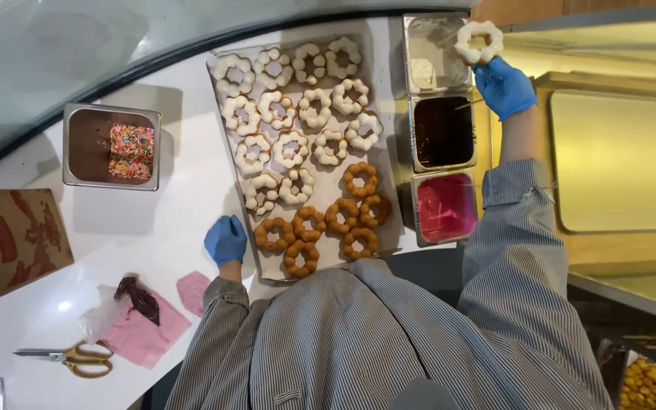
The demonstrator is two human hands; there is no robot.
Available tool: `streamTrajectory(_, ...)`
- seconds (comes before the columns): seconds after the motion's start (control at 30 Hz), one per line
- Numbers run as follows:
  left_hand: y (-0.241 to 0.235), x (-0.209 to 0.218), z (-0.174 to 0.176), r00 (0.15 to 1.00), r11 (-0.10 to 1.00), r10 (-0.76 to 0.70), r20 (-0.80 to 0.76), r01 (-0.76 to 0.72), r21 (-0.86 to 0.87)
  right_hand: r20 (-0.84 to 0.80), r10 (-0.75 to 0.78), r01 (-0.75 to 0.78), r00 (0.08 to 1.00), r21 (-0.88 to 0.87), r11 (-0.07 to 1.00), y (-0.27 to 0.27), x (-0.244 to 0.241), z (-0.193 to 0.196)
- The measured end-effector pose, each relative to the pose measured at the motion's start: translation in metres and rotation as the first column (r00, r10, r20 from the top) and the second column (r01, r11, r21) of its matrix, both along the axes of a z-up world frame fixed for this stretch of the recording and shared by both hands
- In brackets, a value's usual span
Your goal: The recorder is glazing and adding sprinkles to a batch of donuts at a bakery workstation.
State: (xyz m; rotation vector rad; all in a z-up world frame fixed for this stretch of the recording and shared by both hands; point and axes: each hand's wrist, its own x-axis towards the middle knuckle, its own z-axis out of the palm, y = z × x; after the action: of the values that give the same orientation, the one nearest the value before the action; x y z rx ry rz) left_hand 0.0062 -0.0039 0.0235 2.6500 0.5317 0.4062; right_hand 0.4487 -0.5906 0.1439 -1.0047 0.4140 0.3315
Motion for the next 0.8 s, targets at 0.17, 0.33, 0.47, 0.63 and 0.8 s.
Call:
streamTrajectory(0.17,0.002,-0.008,-0.007,1.0,1.0,-0.005,0.022,0.005,0.003,0.111,0.245,-0.231,0.963,-0.125,0.965,0.064,-0.094,0.036)
streamTrajectory(0.33,0.002,-0.002,-0.011,0.999,1.0,-0.001,0.044,-0.001,0.029,-0.054,0.474,-0.449,0.879,-0.433,0.782,0.186,-0.206,-0.041)
streamTrajectory(0.47,0.001,-0.006,-0.008,0.998,1.0,-0.011,0.061,0.01,0.018,-0.072,0.531,-0.384,0.844,-0.773,0.505,0.235,-0.258,-0.095)
streamTrajectory(0.63,0.0,0.0,-0.006,0.995,1.0,-0.009,0.101,0.007,0.024,-0.002,0.574,0.063,0.819,-0.994,-0.094,0.241,-0.247,-0.089)
streamTrajectory(0.8,0.001,-0.001,-0.002,0.994,1.0,-0.021,0.105,0.02,0.008,0.012,0.481,0.131,0.877,-0.968,-0.215,0.231,-0.242,-0.115)
